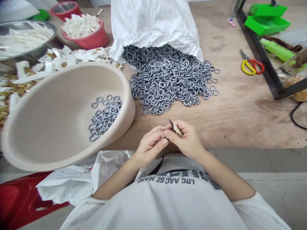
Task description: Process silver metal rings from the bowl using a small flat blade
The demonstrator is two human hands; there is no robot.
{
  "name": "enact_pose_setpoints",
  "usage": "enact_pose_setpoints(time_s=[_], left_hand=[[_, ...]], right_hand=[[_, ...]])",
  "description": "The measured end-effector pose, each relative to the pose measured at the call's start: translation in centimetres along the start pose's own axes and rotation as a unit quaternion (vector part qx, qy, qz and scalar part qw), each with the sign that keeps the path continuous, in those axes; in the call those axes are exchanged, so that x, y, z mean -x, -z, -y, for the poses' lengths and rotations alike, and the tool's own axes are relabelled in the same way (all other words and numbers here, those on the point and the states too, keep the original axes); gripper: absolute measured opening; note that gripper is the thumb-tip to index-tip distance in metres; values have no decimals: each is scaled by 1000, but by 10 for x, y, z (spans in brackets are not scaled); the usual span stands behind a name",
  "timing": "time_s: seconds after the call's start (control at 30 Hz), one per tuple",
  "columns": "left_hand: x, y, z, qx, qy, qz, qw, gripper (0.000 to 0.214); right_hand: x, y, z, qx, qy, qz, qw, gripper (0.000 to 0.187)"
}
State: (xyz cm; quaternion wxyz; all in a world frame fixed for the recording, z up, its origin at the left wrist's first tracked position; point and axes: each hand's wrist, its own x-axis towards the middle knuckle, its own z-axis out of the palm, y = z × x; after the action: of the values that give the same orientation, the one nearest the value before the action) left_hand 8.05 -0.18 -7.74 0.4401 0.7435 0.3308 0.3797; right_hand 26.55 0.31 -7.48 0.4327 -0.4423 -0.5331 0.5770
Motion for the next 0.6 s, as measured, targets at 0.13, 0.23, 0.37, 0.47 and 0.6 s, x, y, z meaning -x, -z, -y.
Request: enact_pose_setpoints(time_s=[0.13,0.23,0.37,0.47,0.6], left_hand=[[2,-2,0,-7,8,-1,1000,18],[1,-2,-2,5,11,-6,1000,19],[1,-2,-3,14,13,-15,1000,19],[1,-2,-2,14,11,-26,1000,17],[1,-4,0,13,8,-28,999,18]], right_hand=[[-1,3,-3,21,13,14,1000,22],[-4,7,-3,38,32,23,999,20],[-1,14,-3,113,81,-24,990,22],[8,18,-1,232,136,-10,963,27],[16,16,3,344,167,25,924,38]])
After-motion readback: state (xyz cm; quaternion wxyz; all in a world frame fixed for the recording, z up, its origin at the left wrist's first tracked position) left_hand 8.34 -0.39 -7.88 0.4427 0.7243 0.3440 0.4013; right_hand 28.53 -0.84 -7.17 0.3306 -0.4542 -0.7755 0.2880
